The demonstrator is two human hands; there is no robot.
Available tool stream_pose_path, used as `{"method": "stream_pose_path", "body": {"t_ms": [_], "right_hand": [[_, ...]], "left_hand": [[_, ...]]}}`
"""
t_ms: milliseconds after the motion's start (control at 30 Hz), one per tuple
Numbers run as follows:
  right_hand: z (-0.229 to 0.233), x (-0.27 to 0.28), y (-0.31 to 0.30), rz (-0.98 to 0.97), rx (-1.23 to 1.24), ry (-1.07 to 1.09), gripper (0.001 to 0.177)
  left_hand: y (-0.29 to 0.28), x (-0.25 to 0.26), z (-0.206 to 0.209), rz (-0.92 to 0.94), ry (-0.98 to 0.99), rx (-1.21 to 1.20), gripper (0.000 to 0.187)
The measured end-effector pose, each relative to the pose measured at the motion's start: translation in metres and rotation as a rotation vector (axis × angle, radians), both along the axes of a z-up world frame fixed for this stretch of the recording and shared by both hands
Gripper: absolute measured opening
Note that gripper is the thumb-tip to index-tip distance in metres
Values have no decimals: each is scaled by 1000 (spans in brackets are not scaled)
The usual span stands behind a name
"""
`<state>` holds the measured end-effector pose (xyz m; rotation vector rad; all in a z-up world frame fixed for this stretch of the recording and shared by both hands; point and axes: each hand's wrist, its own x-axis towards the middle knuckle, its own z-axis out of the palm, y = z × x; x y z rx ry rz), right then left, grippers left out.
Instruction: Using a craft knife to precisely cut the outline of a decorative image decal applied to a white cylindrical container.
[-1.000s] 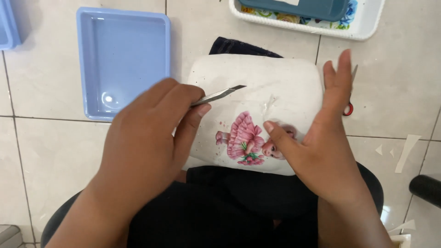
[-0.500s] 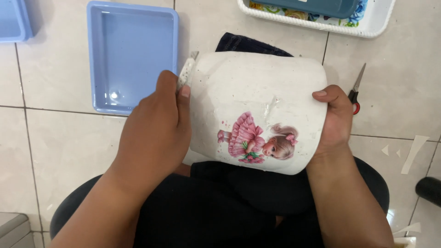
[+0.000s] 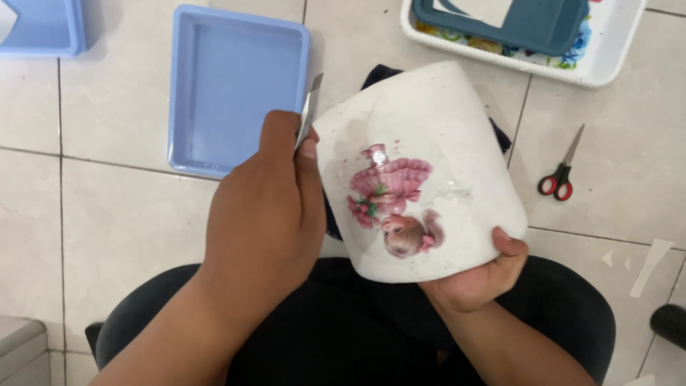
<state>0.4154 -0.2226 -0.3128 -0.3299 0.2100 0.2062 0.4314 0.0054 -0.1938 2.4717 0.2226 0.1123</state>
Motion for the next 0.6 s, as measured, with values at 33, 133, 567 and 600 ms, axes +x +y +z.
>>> {"method": "stream_pose_path", "body": {"t_ms": [33, 133, 567, 600], "right_hand": [[2, -2, 2, -16, -13, 19, 98], [15, 11, 2, 15, -5, 93, 96], [17, 60, -28, -189, -139, 315, 85], [16, 59, -29, -178, -166, 323, 85]], "left_hand": [[2, -3, -1, -28, -34, -53, 13], [16, -1, -8, -17, -53, -52, 10], [13, -9, -11, -25, -69, -50, 9], [11, -9, -11, -29, -84, -36, 9]]}}
